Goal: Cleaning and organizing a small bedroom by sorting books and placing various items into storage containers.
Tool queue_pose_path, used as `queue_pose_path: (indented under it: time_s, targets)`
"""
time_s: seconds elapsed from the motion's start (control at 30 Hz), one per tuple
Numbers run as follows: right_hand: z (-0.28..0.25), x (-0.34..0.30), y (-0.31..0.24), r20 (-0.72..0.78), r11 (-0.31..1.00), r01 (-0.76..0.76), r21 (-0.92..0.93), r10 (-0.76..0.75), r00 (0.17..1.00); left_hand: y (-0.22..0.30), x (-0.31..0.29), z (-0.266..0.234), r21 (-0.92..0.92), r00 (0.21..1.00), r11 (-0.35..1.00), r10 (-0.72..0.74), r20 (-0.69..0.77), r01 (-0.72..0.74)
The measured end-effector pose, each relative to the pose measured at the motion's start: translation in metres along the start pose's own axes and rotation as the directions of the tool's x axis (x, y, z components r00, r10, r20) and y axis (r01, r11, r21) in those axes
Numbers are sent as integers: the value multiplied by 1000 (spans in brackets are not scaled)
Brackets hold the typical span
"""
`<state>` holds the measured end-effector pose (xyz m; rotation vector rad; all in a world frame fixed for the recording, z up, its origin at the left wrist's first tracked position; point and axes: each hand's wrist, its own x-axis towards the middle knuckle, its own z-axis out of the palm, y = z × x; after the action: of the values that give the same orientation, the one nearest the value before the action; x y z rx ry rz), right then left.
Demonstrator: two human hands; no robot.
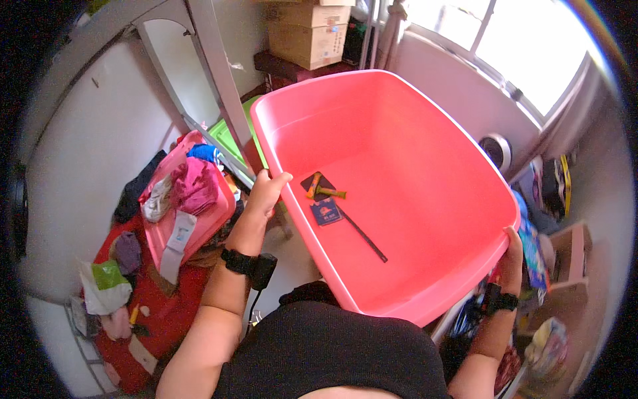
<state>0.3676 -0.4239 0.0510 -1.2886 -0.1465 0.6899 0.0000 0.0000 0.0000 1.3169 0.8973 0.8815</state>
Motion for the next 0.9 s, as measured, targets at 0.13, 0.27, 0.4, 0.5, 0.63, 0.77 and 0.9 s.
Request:
queue_pose_path:
  time_s: [0.13, 0.27, 0.4, 0.5, 0.63, 0.77, 0.9]
  targets:
    - [8, 133, -52, 84, 987, 144, -68, -138, 987, 1, 74, 33, -7, 997, 1000, 25, -69, -25]
    - [55, 225, -82, 164, 980, 147, -135, -125, 979, 15, 133, 34, 16, 995, 999, -28, -96, 29]
    - [154, 297, -87, 184, 972, 157, -177, -124, 975, 15, 174, 27, -6, 961, 997, -70, -268, 71]
    - [183, 367, -84, 165, 968, 42, -246, -1, 986, -5, 197, 22, 6, 862, 995, 92, -498, -103]
    - [214, 446, -66, 318, 981, 85, -174, -25, 948, 21, 215, 43, -64, 833, 994, 37, -552, -87]
    - [243, 522, -25, 318, 970, -3, -245, 84, 944, 29, 266, 49, 88, 711, 995, 28, -703, 48]
    - [289, 558, 29, 461, 995, -97, -2, 87, 883, -47, 301, -26, 91, 599, 996, 58, -799, 25]
